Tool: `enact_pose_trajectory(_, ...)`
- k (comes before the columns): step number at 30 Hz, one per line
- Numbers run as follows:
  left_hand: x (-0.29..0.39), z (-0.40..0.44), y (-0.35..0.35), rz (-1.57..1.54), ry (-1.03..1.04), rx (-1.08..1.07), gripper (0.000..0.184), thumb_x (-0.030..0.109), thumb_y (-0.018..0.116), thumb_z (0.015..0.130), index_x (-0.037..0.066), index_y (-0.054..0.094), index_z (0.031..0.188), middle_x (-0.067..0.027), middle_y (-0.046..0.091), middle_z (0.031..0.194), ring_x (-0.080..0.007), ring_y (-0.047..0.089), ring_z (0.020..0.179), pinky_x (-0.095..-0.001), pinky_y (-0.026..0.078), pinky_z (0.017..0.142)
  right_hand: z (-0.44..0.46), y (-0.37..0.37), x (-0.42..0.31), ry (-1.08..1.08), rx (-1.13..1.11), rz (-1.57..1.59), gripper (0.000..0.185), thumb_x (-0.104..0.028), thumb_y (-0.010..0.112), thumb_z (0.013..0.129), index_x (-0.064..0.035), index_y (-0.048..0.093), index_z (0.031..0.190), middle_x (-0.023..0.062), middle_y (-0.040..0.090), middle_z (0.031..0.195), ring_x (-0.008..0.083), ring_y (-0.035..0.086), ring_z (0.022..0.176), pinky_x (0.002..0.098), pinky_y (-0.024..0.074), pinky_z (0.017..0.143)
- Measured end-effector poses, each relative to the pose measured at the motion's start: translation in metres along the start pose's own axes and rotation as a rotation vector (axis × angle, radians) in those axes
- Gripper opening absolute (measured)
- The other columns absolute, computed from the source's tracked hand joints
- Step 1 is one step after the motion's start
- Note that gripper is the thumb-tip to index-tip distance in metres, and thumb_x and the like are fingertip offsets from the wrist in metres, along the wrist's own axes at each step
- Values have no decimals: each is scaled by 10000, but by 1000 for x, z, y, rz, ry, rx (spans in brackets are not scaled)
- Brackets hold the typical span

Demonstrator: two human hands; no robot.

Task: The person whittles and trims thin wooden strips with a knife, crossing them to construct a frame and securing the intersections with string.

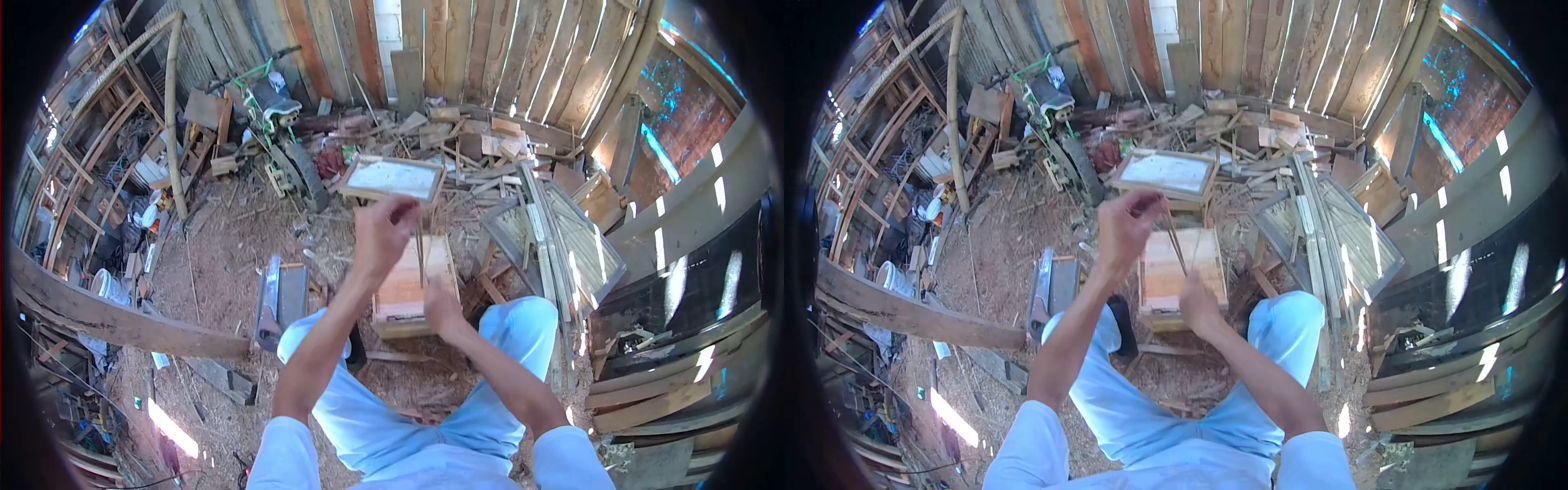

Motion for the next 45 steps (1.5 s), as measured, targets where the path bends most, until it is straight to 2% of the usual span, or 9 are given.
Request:
enact_pose_trajectory(3, -2, 0, 1, 29, 59, 46, 162, 66, 729, 788, -12, 680, 921, -106, 706, 794, -130, 660, 694, -258, 506, 649, -1, 27, 28, 138, -85, -114, 247, -114, 313, 940, 69, 414, 1072, 356, 601, 976, 500, 585, 944, 533, 457, 836)
enact_pose_trajectory(13, -83, -31, 51, -79, -128, -205, 173, 74, 701, 812, -11, 673, 960, -135, 704, 830, -172, 690, 769, -300, 525, 682, -1, 22, 27, 112, -91, -47, 213, -98, 352, 922, 66, 404, 1048, 331, 621, 846, 480, 616, 860, 530, 495, 745)
enact_pose_trajectory(20, -76, -26, 51, 53, -18, -188, 160, 111, 701, 818, -18, 677, 909, -179, 683, 787, -256, 691, 718, -332, 519, 639, 4, 32, 40, 115, 27, -16, 247, -181, 297, 964, 47, 386, 994, 329, 596, 746, 500, 600, 762, 554, 483, 687)
enact_pose_trajectory(29, -64, -24, 61, 54, 36, -183, 143, 89, 669, 826, -42, 614, 837, -219, 606, 681, -376, 594, 613, -391, 443, 547, 8, 71, 72, 201, -102, -150, 228, -103, 349, 931, 81, 426, 1040, 305, 643, 868, 438, 642, 882, 487, 523, 772)
enact_pose_trajectory(35, -60, -25, 57, -11, 49, -177, 138, 88, 671, 825, -38, 615, 837, -211, 612, 681, -382, 592, 608, -399, 442, 542, 7, 117, 115, 169, -92, -54, 277, -70, 386, 875, 108, 421, 1084, 352, 613, 892, 483, 626, 861, 528, 501, 763)
enact_pose_trajectory(37, -72, -25, 58, -4, 30, -190, 136, 88, 671, 825, -35, 619, 849, -210, 619, 693, -377, 601, 617, -396, 452, 551, 8, 168, 131, -334, -181, -407, 292, -90, 386, 888, 105, 426, 1102, 309, 636, 917, 446, 641, 876, 496, 521, 771)
enact_pose_trajectory(38, -76, -24, 57, 3, 30, -195, 134, 89, 670, 825, -32, 623, 861, -209, 626, 704, -373, 610, 626, -394, 463, 561, -2, 168, 125, -329, -187, -400, 292, -90, 386, 888, 105, 426, 1102, 309, 636, 917, 446, 641, 876, 496, 521, 771)
enact_pose_trajectory(40, -79, -17, 50, -4, 26, -176, 137, 89, 669, 827, -31, 625, 876, -208, 638, 727, -361, 627, 647, -384, 480, 581, -9, 138, 136, 263, -56, -22, 301, -87, 417, 862, 116, 490, 1072, 300, 639, 947, 429, 645, 894, 492, 519, 785)
enact_pose_trajectory(45, -93, -10, 45, 22, -48, -177, 162, 91, 673, 845, -47, 646, 924, -162, 695, 796, -213, 696, 745, -293, 530, 676, 3, 136, 137, 131, -242, -149, 279, -81, 455, 827, 127, 553, 985, 317, 620, 946, 447, 627, 850, 490, 497, 798)
Point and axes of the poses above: each hand's wrist, its own z-axis towards the middle knuckle, its own y-axis out of the palm, x = y × z, the point moved 7 cm from there along z, towards the middle knuckle
